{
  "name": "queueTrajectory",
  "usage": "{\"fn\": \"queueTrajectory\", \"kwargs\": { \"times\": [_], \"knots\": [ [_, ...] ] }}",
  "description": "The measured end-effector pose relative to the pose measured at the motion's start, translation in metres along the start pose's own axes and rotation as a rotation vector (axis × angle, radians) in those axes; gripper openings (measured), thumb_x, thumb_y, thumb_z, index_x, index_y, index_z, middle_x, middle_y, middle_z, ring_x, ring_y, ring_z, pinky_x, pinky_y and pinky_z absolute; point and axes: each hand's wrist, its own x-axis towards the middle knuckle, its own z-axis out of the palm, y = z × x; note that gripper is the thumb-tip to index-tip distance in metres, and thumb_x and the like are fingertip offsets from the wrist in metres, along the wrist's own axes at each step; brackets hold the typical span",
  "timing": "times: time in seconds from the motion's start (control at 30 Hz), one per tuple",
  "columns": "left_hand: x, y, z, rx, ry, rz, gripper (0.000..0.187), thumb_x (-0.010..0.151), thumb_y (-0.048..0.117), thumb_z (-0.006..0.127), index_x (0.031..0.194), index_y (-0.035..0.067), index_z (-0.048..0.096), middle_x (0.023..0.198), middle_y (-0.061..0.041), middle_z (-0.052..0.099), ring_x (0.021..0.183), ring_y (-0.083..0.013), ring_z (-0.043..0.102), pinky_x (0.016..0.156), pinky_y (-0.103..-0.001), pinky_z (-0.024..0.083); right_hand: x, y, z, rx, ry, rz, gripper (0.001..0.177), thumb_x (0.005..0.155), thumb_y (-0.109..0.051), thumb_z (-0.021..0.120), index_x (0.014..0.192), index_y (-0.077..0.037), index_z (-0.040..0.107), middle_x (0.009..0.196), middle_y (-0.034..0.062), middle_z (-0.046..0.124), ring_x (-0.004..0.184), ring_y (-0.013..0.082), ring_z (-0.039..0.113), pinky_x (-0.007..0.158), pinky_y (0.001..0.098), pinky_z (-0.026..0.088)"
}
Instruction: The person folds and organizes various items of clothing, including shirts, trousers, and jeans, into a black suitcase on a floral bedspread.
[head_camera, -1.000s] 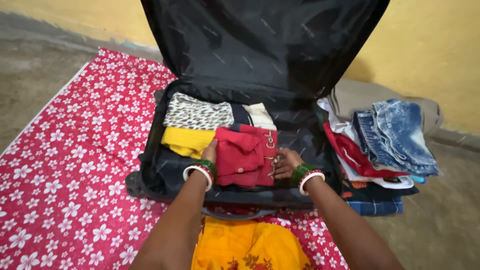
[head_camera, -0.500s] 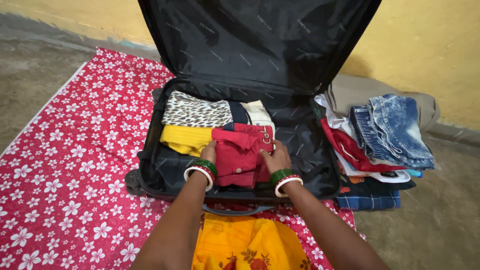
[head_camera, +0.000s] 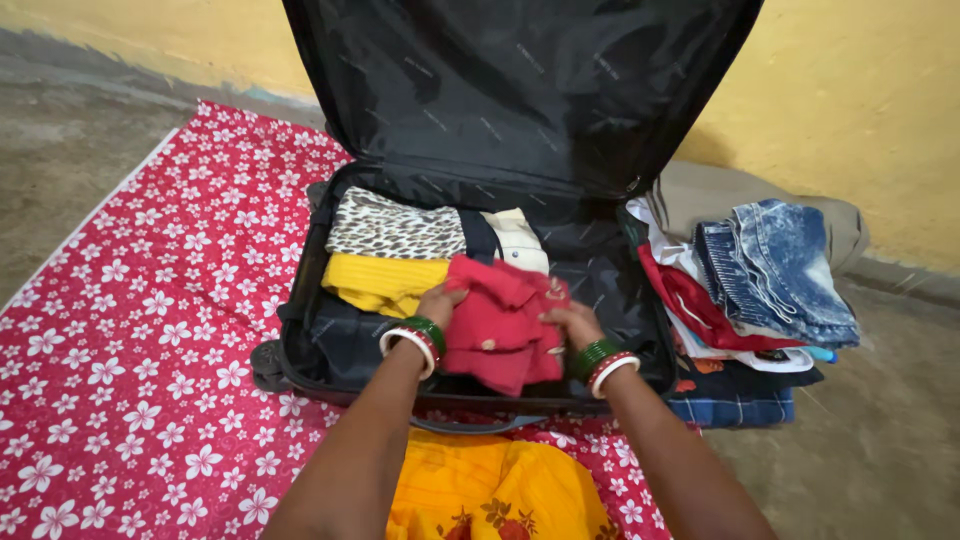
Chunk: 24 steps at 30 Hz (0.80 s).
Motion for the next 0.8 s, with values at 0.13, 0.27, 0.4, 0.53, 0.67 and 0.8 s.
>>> {"fn": "queueTrajectory", "kwargs": {
  "times": [0.13, 0.27, 0.4, 0.53, 0.67, 0.8],
  "knots": [
    [-0.028, 0.037, 0.048, 0.592, 0.245, 0.008, 0.043, 0.086, 0.033, 0.077, 0.115, 0.003, 0.067, 0.111, -0.023, 0.072, 0.106, -0.0365, 0.068, 0.095, -0.041, 0.051, -0.009, -0.023, -0.019, -0.335, 0.264, -0.112, 0.049, 0.072, -0.011, 0.079, 0.118, -0.002, 0.066, 0.107, 0.0142, 0.073, 0.092, 0.0282, 0.074, 0.079, 0.0416, 0.062],
    [-0.055, 0.059, 0.075, 0.638, 0.457, 0.229, 0.037, 0.076, 0.025, 0.08, 0.105, 0.005, 0.069, 0.106, -0.02, 0.07, 0.101, -0.0389, 0.067, 0.088, -0.045, 0.05, -0.034, -0.034, -0.016, -0.885, 0.543, -0.258, 0.055, 0.074, -0.018, 0.082, 0.123, -0.006, 0.063, 0.114, 0.0166, 0.069, 0.098, 0.0341, 0.07, 0.08, 0.0467, 0.059],
    [-0.053, 0.053, 0.074, 0.665, 0.286, 0.14, 0.028, 0.08, 0.028, 0.078, 0.101, 0.01, 0.074, 0.095, -0.013, 0.076, 0.097, -0.0313, 0.073, 0.09, -0.042, 0.055, -0.056, -0.028, 0.001, -1.393, 0.631, -0.63, 0.054, 0.076, -0.025, 0.081, 0.124, -0.006, 0.066, 0.119, 0.0243, 0.064, 0.109, 0.0447, 0.063, 0.096, 0.0479, 0.051],
    [-0.044, 0.042, 0.072, 0.718, 0.287, 0.145, 0.027, 0.08, 0.028, 0.079, 0.101, 0.012, 0.075, 0.097, -0.015, 0.076, 0.097, -0.0337, 0.072, 0.089, -0.044, 0.055, -0.058, -0.022, 0.027, -1.489, 0.502, -0.519, 0.056, 0.083, -0.039, 0.08, 0.125, -0.007, 0.062, 0.126, 0.0227, 0.063, 0.118, 0.0435, 0.061, 0.099, 0.05, 0.049],
    [-0.043, 0.032, 0.072, 0.71, 0.275, 0.093, 0.025, 0.08, 0.027, 0.078, 0.102, 0.016, 0.078, 0.102, -0.015, 0.075, 0.099, -0.0348, 0.071, 0.092, -0.044, 0.055, -0.052, -0.021, 0.045, -1.166, 0.392, -0.232, 0.086, 0.076, -0.042, 0.085, 0.143, -0.006, 0.044, 0.129, 0.0264, 0.062, 0.121, 0.0444, 0.06, 0.103, 0.0487, 0.046],
    [-0.042, 0.028, 0.064, 0.664, 0.235, 0.069, 0.023, 0.077, 0.026, 0.078, 0.097, 0.015, 0.079, 0.098, -0.012, 0.077, 0.097, -0.0314, 0.073, 0.092, -0.041, 0.055, -0.043, -0.013, 0.045, -0.916, 0.384, -0.154, 0.086, 0.065, -0.028, 0.092, 0.136, -0.009, 0.047, 0.124, 0.019, 0.066, 0.117, 0.0361, 0.065, 0.104, 0.0414, 0.048]
  ]
}}
